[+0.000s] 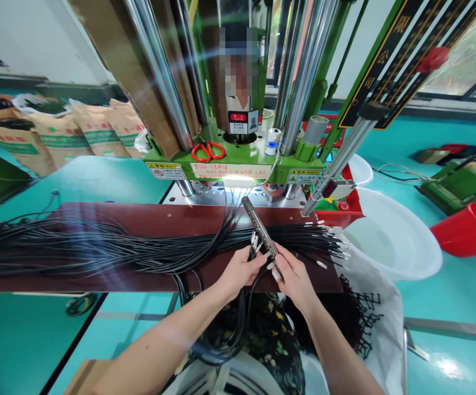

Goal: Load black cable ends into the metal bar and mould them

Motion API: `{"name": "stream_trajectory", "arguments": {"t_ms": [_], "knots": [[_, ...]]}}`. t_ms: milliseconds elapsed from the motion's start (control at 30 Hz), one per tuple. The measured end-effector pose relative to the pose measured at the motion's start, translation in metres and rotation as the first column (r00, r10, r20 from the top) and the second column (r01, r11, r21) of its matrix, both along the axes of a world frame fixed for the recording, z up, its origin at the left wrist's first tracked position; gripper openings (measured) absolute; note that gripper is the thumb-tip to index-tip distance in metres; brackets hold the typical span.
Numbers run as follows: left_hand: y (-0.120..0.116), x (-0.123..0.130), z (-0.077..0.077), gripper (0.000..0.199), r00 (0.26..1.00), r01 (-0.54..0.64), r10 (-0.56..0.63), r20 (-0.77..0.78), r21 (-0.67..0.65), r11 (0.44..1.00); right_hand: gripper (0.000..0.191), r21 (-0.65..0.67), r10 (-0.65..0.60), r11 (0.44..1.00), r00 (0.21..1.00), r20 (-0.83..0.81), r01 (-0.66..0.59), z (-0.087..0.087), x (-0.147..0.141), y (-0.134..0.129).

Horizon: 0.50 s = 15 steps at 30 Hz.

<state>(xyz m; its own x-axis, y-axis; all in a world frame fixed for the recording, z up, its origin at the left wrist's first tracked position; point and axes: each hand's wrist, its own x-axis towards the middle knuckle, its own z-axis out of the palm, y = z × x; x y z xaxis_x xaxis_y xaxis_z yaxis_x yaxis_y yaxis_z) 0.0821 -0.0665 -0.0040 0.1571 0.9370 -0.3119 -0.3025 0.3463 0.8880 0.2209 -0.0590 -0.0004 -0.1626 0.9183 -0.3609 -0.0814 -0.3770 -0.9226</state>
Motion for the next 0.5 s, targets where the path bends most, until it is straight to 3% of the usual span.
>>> {"name": "stream_trajectory", "arguments": {"t_ms": [200,267,367,500], "knots": [[-0.002,-0.0011,-0.0065,0.031,0.997,-0.066,0.069,-0.042,0.063,0.996,0.052,0.131,0.131,0.978,0.964,0.229,-0.164,-0.0031,0.0018,-0.0004],[-0.0025,-0.0011,-0.0082,0.028,0.995,-0.077,0.084,-0.057,0.106,0.991,0.054,0.141,0.15,0.972,0.96,0.238,-0.187,-0.0035,0.0015,-0.0007],[-0.0005,-0.0034,-0.0071,0.03,0.98,-0.184,0.193,-0.054,0.149,0.972,0.055,0.09,0.082,0.991,0.988,0.131,-0.095,-0.0037,0.0009,-0.0002],[0.0027,-0.0097,-0.0006,0.034,0.931,-0.354,0.348,0.108,0.047,0.934,0.051,-0.031,-0.074,0.997,0.996,0.044,0.075,-0.0009,-0.0002,0.0007]]}}
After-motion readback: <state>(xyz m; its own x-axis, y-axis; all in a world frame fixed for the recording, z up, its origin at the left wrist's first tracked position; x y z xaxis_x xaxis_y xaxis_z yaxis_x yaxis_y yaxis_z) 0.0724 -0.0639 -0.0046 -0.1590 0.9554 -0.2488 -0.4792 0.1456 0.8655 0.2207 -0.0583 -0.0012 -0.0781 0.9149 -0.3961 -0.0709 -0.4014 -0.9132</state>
